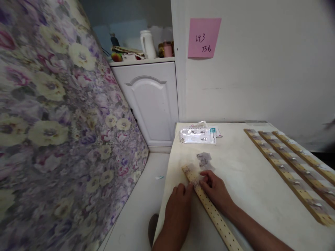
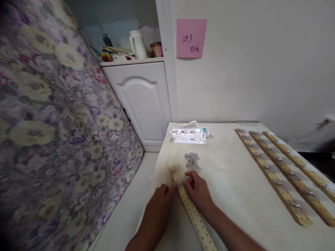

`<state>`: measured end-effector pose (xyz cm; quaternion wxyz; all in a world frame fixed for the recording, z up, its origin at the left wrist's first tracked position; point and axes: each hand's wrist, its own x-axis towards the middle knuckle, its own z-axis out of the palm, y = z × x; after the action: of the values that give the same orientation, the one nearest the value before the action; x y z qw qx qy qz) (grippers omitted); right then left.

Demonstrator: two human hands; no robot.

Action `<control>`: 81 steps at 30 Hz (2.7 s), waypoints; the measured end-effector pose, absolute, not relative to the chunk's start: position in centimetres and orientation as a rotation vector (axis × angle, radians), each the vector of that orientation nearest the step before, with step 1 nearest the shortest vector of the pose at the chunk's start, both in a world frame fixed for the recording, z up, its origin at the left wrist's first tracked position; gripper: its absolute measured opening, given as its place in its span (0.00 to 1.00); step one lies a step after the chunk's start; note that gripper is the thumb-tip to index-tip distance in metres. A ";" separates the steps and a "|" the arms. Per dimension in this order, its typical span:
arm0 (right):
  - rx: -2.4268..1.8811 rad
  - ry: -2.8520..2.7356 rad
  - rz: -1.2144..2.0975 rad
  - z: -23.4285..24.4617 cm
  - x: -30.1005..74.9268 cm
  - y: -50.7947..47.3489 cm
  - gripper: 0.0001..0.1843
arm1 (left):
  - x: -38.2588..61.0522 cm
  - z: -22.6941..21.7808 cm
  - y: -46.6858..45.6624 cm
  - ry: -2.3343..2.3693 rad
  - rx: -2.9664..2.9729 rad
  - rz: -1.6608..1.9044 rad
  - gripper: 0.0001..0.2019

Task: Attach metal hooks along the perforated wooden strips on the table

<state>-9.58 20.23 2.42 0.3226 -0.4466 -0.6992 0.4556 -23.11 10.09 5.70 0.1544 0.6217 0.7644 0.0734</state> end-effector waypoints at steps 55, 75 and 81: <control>-1.541 -1.986 0.558 1.5 -6.1 25.1 0.06 | -23.1 6.1 10.1 2.166 1.889 0.113 0.26; -1.011 -1.337 1.440 2.3 -4.5 23.9 0.15 | -23.0 7.0 8.8 2.087 1.923 0.232 0.18; -0.947 -1.330 1.678 2.3 -4.4 20.2 0.14 | -21.8 7.6 7.8 2.053 1.912 0.264 0.17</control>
<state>-4.44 20.23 2.32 0.3897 -0.3724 -0.5231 0.6602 -21.81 7.80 7.57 0.1613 0.6698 0.7189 0.0924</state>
